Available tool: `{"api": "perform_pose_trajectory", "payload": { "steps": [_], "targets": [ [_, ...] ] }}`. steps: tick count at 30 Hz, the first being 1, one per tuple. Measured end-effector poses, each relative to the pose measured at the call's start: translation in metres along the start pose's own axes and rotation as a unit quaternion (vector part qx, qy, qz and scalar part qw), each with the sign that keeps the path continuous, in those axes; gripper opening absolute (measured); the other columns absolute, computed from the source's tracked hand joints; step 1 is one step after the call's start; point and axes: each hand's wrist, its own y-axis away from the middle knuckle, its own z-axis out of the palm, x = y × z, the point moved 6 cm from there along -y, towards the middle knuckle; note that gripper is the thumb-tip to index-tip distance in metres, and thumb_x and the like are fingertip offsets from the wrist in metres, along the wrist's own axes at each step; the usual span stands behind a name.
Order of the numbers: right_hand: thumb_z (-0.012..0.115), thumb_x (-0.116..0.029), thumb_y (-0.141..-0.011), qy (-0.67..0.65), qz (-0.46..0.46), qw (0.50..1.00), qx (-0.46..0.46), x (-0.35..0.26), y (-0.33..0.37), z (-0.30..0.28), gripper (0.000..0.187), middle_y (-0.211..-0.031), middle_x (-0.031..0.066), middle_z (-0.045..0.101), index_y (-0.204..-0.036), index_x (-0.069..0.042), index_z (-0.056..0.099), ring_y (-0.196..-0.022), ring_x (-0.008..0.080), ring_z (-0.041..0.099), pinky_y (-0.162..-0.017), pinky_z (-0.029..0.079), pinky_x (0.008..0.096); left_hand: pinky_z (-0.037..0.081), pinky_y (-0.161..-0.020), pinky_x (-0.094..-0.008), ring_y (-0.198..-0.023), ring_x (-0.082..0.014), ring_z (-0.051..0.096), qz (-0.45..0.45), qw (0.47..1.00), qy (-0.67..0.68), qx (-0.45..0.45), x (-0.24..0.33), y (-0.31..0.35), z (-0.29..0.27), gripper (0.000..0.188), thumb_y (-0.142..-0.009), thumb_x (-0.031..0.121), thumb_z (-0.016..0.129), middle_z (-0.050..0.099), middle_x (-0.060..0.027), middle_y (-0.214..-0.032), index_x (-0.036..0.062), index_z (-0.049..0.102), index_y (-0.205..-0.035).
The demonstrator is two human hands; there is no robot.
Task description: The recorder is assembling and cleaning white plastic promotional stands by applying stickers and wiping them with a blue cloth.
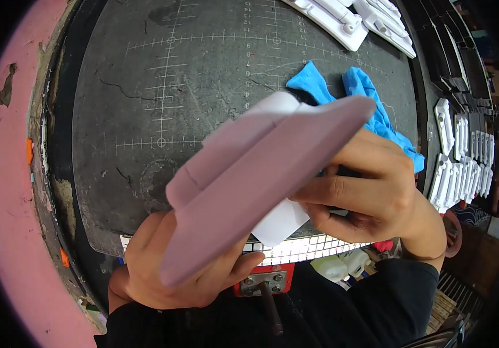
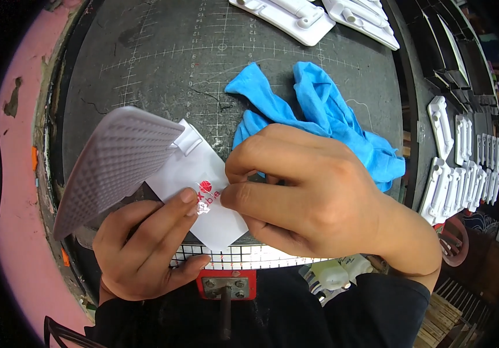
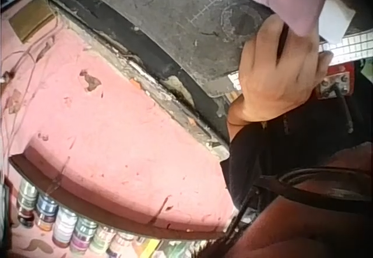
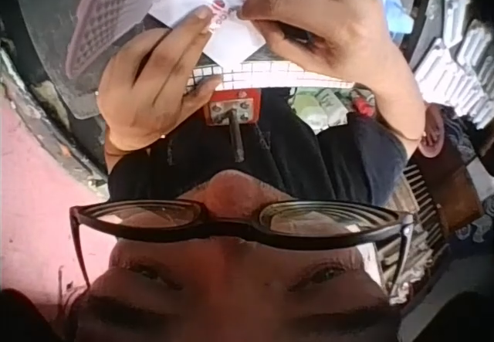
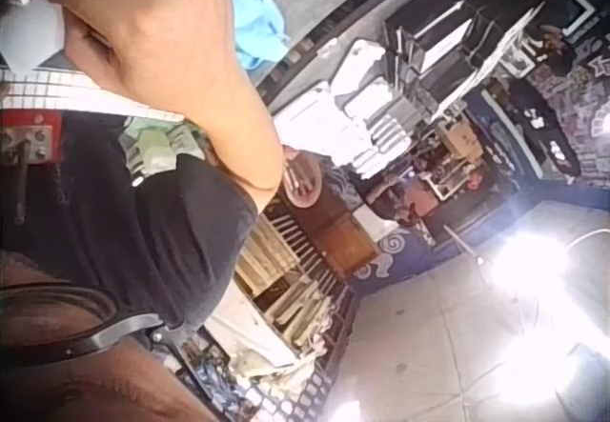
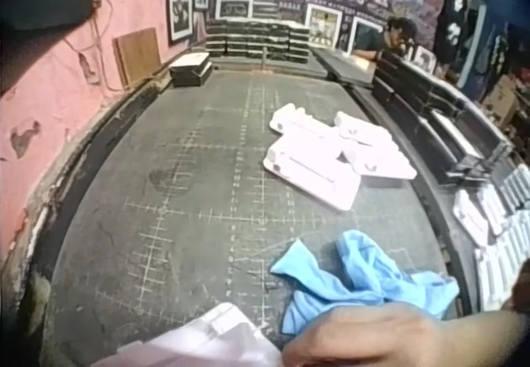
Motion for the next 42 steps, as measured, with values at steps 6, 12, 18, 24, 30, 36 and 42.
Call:
{"api": "perform_pose_trajectory", "payload": {
  "steps": [6,12,18,24,30,36,42],
  "targets": [
    [0.083,0.003,-0.063,0.008,-0.004,1.000,0.000,-0.002,0.000,0.001,0.033,-0.100,0.0145,0.077,-0.095,-0.004,0.086,-0.084,0.0304,0.075,-0.070,0.055,0.0383,0.058,-0.069,-0.0290,-0.087,-0.0211,0.069,0.014,1.000,0.000,0.004,-0.001,0.000,0.001,0.047,-0.095,0.038,0.080,0.079,-0.0127,-0.130,-0.0032,0.084,-0.116],
    [0.086,0.002,-0.064,0.001,0.009,1.000,0.008,-0.003,0.000,0.002,0.033,-0.103,0.0159,0.077,-0.097,-0.002,0.086,-0.088,0.0321,0.076,-0.072,0.056,0.0387,0.059,-0.069,-0.0298,-0.087,-0.0218,0.070,0.016,1.000,-0.013,-0.003,0.002,-0.001,-0.002,0.044,-0.095,0.037,0.081,0.080,-0.0108,-0.128,-0.0041,0.086,-0.110],
    [0.090,-0.002,-0.066,0.036,0.008,0.999,-0.003,-0.008,0.002,0.002,0.033,-0.107,0.0167,0.077,-0.099,-0.001,0.087,-0.089,0.0316,0.076,-0.075,0.058,0.0403,0.060,-0.070,-0.0298,-0.087,-0.0222,0.070,0.003,1.000,-0.023,-0.004,0.004,-0.001,-0.003,0.045,-0.095,0.039,0.081,0.080,-0.0100,-0.125,-0.0035,0.086,-0.110],
    [0.092,-0.006,-0.068,0.047,0.033,0.998,-0.019,-0.011,0.002,-0.001,0.028,-0.103,0.0144,0.078,-0.095,-0.001,0.086,-0.092,0.0306,0.076,-0.078,0.057,0.0387,0.060,-0.071,-0.0286,-0.088,-0.0219,0.071,0.012,0.999,-0.029,0.003,0.002,0.001,-0.002,0.046,-0.093,0.040,0.082,0.082,-0.0094,-0.121,-0.0026,0.086,-0.108],
    [0.093,-0.007,-0.070,0.069,0.025,0.997,-0.019,-0.013,0.002,-0.004,0.024,-0.099,0.0128,0.078,-0.092,-0.002,0.084,-0.090,0.0299,0.075,-0.076,0.057,0.0379,0.060,-0.071,-0.0294,-0.088,-0.0217,0.070,0.009,0.999,-0.034,0.011,0.002,0.005,-0.001,0.045,-0.092,0.042,0.083,0.082,-0.0081,-0.119,-0.0008,0.087,-0.106],
    [0.090,-0.005,-0.071,0.033,0.023,0.999,0.010,-0.004,-0.001,0.004,0.031,-0.098,0.0146,0.074,-0.101,0.002,0.083,-0.086,0.0279,0.073,-0.074,0.056,0.0348,0.059,-0.070,-0.0312,-0.089,-0.0226,0.068,0.016,0.998,-0.048,-0.021,0.004,-0.002,-0.002,0.045,-0.093,0.041,0.081,0.080,-0.0089,-0.128,0.0005,0.086,-0.113],
    [0.089,-0.003,-0.075,-0.041,0.059,0.997,0.025,-0.002,-0.007,0.003,0.027,-0.092,0.0136,0.069,-0.100,0.003,0.083,-0.077,0.0227,0.069,-0.065,0.053,0.0309,0.059,-0.071,-0.0319,-0.089,-0.0229,0.068,0.016,0.994,-0.065,0.087,0.002,0.013,0.009,0.049,-0.094,0.042,0.078,0.077,-0.0104,-0.133,0.0019,0.084,-0.122]
  ]
}}
